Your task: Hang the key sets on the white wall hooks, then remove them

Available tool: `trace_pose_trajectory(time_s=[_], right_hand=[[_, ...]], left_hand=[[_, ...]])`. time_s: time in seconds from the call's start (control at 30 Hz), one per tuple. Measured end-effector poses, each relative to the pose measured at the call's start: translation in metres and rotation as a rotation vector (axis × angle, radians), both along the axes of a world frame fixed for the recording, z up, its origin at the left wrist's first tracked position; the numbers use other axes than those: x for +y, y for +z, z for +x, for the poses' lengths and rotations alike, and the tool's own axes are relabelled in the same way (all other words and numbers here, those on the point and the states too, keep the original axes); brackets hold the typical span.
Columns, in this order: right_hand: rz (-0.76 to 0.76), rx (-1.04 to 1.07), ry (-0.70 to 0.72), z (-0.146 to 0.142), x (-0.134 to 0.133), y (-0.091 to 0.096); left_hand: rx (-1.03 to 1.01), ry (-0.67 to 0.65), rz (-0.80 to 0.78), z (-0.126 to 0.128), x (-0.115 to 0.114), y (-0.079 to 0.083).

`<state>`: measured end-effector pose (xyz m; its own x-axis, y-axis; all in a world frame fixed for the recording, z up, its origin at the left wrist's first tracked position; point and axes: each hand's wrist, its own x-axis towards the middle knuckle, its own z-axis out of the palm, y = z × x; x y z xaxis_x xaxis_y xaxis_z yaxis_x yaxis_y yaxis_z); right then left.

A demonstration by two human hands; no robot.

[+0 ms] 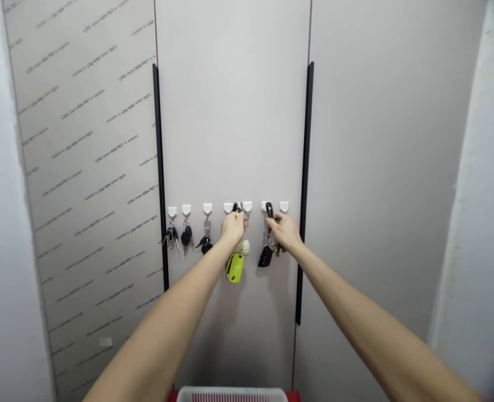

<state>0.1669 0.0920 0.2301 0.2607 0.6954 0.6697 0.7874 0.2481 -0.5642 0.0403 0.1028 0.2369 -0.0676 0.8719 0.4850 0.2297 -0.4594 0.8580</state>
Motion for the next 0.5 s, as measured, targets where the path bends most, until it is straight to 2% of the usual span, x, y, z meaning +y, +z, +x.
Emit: trace_pose_trajectory(time_s=[0.07,0.13,0.27,0.37,0.5], right_hand=[[0.018,-0.009,0.038,-0.002,-0.007,0.011],[0.023,0.005,0.113,-0.008,-0.017,0.017],[-0.018,0.039,0.328,-0.024,-0.048,0.007],[-0.128,0.032,0.457,-0.038,-0.072,-0.021],[-0.344,0.061,0.627,-0.056,-0.095,-0.084]], left_hand=[[-0.025,-0.024,0.001,-0.005,-0.005,0.008],[-0.02,-0.075,0.005,-0.011,-0.015,0.006],[0.07,-0.286,0.037,-0.027,-0.045,-0.02],[0.124,-0.354,-0.02,-0.04,-0.073,-0.052],[0.162,-0.399,-0.174,-0.055,-0.109,-0.11]])
